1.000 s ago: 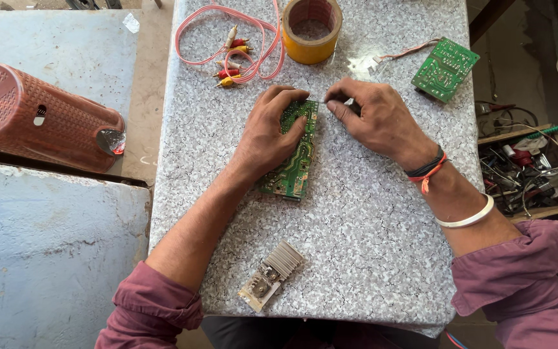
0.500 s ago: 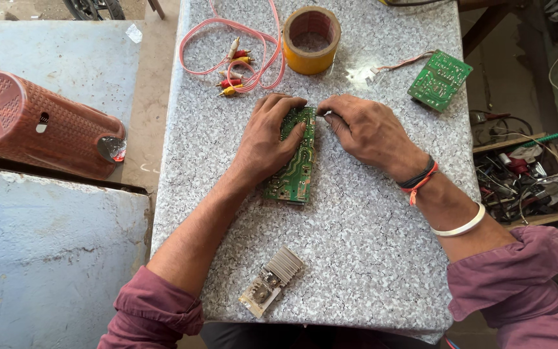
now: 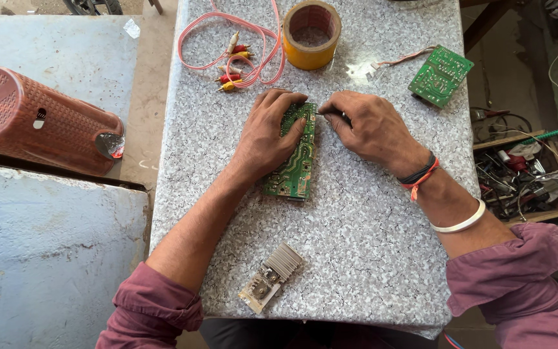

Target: The person uses a small screwdriver to adjust components on a green circuit board. They flip the board over and continue adjusting components on the other side. The person works at a table with various electronic parts and tools nearby.

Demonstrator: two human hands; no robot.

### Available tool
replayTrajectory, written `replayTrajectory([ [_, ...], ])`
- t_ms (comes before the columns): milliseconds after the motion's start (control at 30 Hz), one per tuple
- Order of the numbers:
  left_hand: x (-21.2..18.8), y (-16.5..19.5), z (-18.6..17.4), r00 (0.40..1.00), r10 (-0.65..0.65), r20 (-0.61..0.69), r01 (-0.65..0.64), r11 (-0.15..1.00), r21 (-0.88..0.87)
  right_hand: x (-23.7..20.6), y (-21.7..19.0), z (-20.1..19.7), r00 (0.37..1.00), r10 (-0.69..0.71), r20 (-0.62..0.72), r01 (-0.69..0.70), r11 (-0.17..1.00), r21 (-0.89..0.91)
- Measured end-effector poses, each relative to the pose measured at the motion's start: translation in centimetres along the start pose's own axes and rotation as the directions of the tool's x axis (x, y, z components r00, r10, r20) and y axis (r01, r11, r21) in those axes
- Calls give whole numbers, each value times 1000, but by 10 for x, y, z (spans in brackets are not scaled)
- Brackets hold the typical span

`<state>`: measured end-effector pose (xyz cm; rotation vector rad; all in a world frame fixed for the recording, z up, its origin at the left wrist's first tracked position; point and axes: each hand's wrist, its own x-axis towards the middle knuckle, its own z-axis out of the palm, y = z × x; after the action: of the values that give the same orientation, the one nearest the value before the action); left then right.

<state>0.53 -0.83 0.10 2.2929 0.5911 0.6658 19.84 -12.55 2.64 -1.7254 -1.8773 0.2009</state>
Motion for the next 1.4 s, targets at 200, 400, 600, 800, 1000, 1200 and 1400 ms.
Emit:
replayTrajectory([
  [200, 0, 1, 0, 1000, 7, 1, -7, 1000, 21, 0, 0, -3, 999, -16, 30, 15, 999, 44],
  [400, 0, 1, 1, 1000, 22, -14, -22, 1000, 20, 0, -2, -4, 998, 51, 31, -52, 999, 17],
  [600, -1, 0, 1, 999, 31, -23, -31, 999, 25, 2, -2, -1, 1000, -14, 17, 15, 1000, -25],
  [800, 1, -1, 1, 1000, 27, -7, -27, 1000, 3, 2, 0, 3, 998, 61, -27, -61, 998, -13],
  [1000, -2, 1, 2, 1000, -4, -20, 4, 1000, 6, 3, 6, 1, 991, 137, 6, -137, 986, 92],
  [1200, -1, 6, 1, 998, 40, 48, -47, 990, 133, 3, 7, 3, 996, 88, -18, -85, 988, 129],
  [1400, -1, 5, -1, 995, -7, 101, -4, 994, 109, 3, 7, 2, 994, 111, 11, -111, 983, 144],
])
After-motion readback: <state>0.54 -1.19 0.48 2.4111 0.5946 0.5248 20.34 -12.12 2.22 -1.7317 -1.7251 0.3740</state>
